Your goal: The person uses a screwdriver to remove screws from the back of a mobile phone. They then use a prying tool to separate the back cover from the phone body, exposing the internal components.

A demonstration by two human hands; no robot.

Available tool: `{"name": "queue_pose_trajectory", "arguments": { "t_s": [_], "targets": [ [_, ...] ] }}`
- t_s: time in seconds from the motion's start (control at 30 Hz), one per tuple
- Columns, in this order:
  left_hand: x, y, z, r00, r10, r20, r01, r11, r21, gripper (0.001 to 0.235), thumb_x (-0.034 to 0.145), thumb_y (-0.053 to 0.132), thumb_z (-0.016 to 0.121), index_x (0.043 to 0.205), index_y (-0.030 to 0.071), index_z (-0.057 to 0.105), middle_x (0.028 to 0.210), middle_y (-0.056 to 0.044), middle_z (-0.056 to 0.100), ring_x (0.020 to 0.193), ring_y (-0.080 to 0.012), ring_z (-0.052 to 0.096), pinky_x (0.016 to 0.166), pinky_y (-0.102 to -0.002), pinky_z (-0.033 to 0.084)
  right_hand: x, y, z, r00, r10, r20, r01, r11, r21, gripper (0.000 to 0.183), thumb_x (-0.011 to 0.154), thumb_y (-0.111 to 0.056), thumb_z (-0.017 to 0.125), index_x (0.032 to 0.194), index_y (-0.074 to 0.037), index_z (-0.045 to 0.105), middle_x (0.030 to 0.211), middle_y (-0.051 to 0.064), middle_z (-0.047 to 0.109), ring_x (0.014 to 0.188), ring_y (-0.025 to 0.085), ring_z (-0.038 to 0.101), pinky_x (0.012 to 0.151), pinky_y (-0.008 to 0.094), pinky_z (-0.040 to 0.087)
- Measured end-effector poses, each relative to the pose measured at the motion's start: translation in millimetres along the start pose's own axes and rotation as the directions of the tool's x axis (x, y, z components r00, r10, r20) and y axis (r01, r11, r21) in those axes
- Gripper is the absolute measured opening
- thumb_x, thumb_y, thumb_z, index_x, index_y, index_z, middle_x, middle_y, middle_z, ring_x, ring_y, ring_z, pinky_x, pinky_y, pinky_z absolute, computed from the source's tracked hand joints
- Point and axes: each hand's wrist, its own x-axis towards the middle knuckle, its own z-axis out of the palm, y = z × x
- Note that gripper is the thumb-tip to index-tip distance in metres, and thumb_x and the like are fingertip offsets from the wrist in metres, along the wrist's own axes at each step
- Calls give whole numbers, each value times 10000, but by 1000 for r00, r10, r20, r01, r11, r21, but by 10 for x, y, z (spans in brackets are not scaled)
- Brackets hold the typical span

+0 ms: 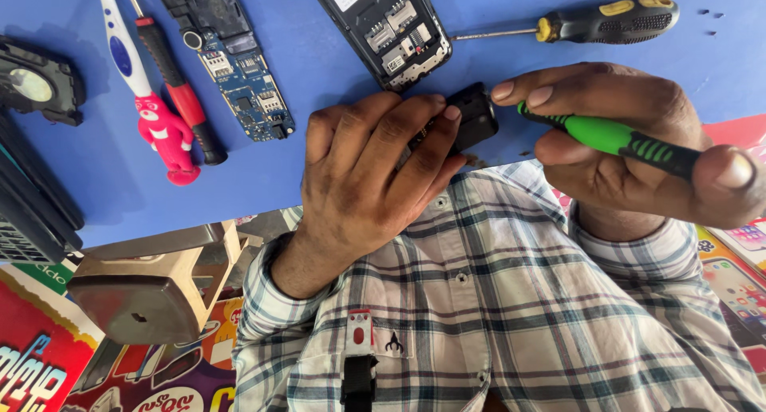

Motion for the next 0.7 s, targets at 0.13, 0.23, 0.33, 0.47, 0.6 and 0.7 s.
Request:
{"name": "queue_pose_trajectory", "arguments": {
  "t_s": [0.13, 0.23, 0.33, 0.47, 0.6, 0.7],
  "targets": [
    [-17, -2, -28, 1000, 0, 17, 0, 1000, -8, 334, 995, 309, 849, 1225, 97, 732, 1315, -7, 642, 1190, -202, 590, 981, -399, 422, 194, 117, 80, 914, -396, -86, 397, 918, -13, 724, 1093, 30, 690, 1612, -238, 261, 1194, 195, 672, 1050, 337, 768, 854, 395, 693],
    [-9, 2, -10, 1000, -3, 2, 3, 1000, -8, 338, 998, 310, 846, 1240, 103, 731, 1318, -4, 639, 1194, -202, 586, 984, -399, 422, 246, 104, 69, 889, -454, -52, 448, 889, -98, 842, 917, -8, 778, 1582, -230, 312, 1006, 199, 686, 852, 354, 784, 690, 426, 695],
    [4, 5, -13, 1000, -6, 0, 6, 1000, -7, 323, 1005, 309, 843, 1219, 99, 721, 1329, 1, 633, 1206, -200, 581, 989, -399, 420, 229, -6, 59, 906, -424, -10, 419, 899, -125, 842, 886, -17, 822, 1548, -258, 361, 960, 168, 662, 831, 348, 750, 644, 399, 648],
    [6, 6, -40, 1000, 0, 3, 0, 1000, 11, 360, 978, 330, 861, 1216, 94, 730, 1278, -3, 642, 1162, -204, 586, 943, -395, 422, 216, -219, 20, 958, -275, 79, 281, 957, -77, 466, 1043, -156, 730, 1409, -186, 443, 1088, 194, 674, 1015, 388, 754, 756, 412, 663],
    [-9, 2, -34, 1000, 1, 13, -1, 1000, -7, 359, 1007, 315, 821, 1253, 80, 706, 1332, -8, 631, 1209, -212, 574, 975, -404, 418, 237, -352, -8, 989, -59, 134, 55, 998, 33, 386, 1070, -371, 594, 1138, 9, 584, 1084, 254, 689, 1065, 432, 756, 789, 450, 695],
    [-26, -5, -29, 1000, -8, 24, 9, 1000, -30, 360, 1038, 310, 801, 1280, 76, 673, 1350, -8, 645, 1227, -205, 586, 986, -393, 432, 251, -340, -26, 980, 34, 194, -56, 993, 108, 558, 1007, -428, 572, 1035, 129, 602, 1036, 307, 664, 1011, 436, 726, 776, 466, 667]
  ]
}}
